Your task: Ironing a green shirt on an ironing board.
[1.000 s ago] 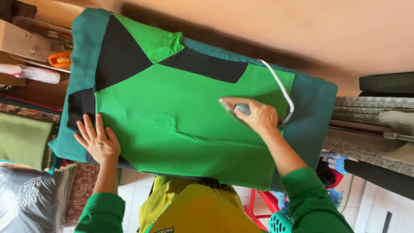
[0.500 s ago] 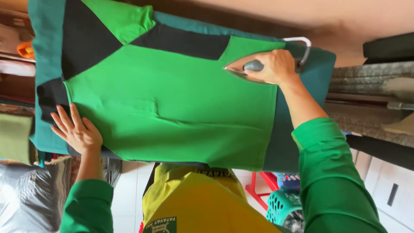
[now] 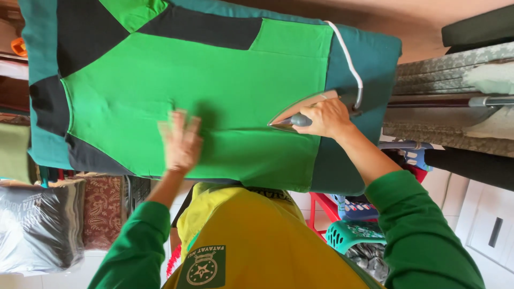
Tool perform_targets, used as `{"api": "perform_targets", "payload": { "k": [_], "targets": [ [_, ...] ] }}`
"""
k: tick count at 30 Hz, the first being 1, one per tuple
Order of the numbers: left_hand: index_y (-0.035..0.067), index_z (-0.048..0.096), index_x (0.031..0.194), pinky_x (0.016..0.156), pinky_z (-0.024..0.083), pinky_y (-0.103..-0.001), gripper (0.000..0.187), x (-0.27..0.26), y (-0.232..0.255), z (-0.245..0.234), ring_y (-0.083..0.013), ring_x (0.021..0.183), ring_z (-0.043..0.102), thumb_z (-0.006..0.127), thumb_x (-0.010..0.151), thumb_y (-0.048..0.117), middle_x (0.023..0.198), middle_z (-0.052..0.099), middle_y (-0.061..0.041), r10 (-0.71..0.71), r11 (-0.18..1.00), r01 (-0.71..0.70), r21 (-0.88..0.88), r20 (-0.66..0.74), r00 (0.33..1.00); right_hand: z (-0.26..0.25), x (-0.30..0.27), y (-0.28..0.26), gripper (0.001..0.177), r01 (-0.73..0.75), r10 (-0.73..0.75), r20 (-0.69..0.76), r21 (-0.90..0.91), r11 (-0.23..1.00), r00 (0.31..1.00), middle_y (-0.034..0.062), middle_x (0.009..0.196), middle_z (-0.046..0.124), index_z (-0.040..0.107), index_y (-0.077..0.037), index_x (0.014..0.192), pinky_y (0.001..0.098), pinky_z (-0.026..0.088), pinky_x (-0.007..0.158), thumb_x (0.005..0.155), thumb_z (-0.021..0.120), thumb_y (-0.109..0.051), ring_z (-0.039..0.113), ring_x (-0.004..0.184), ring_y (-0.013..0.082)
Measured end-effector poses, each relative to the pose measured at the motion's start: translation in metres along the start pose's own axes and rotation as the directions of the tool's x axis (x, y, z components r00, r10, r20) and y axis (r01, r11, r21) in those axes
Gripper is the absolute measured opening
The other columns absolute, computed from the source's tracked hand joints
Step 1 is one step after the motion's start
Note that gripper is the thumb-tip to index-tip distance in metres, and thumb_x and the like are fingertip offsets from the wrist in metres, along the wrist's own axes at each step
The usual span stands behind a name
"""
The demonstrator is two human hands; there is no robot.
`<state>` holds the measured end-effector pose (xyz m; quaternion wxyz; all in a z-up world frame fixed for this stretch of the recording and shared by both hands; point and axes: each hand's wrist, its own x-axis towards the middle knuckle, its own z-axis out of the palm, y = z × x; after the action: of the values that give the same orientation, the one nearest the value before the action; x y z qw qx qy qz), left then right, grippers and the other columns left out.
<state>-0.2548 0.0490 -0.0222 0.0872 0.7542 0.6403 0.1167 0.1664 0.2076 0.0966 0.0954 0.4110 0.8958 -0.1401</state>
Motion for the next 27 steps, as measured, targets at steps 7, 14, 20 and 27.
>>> {"api": "perform_targets", "payload": {
  "k": [7, 14, 20, 27],
  "targets": [
    [0.019, 0.038, 0.156, 0.123, 0.015, -0.059, 0.067, 0.001, 0.157, 0.017, -0.0327, 0.155, 0.018, 0.056, 0.096, 0.043, 0.167, 0.023, -0.015, 0.510, 0.860, -0.485, -0.158, 0.296, 0.808, 0.006, -0.045, 0.018, 0.042, -0.057, 0.085, -0.304, 0.100, 0.993, 0.949, 0.0093, 0.076, 0.073, 0.078, -0.015, 0.087, 0.0456, 0.056, 0.064, 0.081, 0.077, -0.057, 0.070, 0.068, 0.0327],
    [0.021, 0.036, 0.158, 0.126, 0.007, -0.056, 0.067, 0.023, 0.185, 0.017, -0.0288, 0.158, 0.012, 0.052, 0.099, 0.045, 0.171, 0.014, -0.011, 0.647, 0.762, -0.613, -0.209, 0.287, 0.706, 0.023, -0.077, 0.052, 0.056, -0.494, 0.498, -0.256, 0.083, 0.865, 0.829, 0.0198, 0.072, 0.070, 0.077, -0.010, 0.090, 0.0502, 0.055, 0.062, 0.082, 0.077, -0.066, 0.070, 0.068, 0.0399],
    [0.013, 0.053, 0.144, 0.117, 0.033, -0.051, 0.049, 0.037, 0.159, 0.053, -0.0327, 0.144, 0.039, 0.059, 0.097, 0.027, 0.156, 0.041, -0.014, 0.647, 0.743, -0.596, -0.305, 0.099, 0.756, 0.010, -0.087, 0.044, 0.056, -0.494, 0.542, -0.264, 0.229, 0.839, 0.798, 0.0202, 0.076, 0.071, 0.074, -0.008, 0.086, 0.0513, 0.055, 0.063, 0.084, 0.076, -0.064, 0.070, 0.071, 0.0412],
    [0.008, 0.066, 0.114, 0.090, 0.055, -0.046, 0.026, 0.130, 0.117, 0.044, -0.0349, 0.113, 0.062, 0.062, 0.089, 0.014, 0.125, 0.063, -0.015, 0.464, 0.846, -0.469, -0.252, -0.081, 0.882, 0.015, -0.092, -0.072, 0.054, -0.189, 0.202, -0.032, 0.244, 0.951, 0.979, 0.0153, 0.075, 0.072, 0.070, -0.012, 0.095, 0.0516, 0.054, 0.061, 0.079, 0.069, -0.064, 0.071, 0.068, 0.0363]
  ]
}}
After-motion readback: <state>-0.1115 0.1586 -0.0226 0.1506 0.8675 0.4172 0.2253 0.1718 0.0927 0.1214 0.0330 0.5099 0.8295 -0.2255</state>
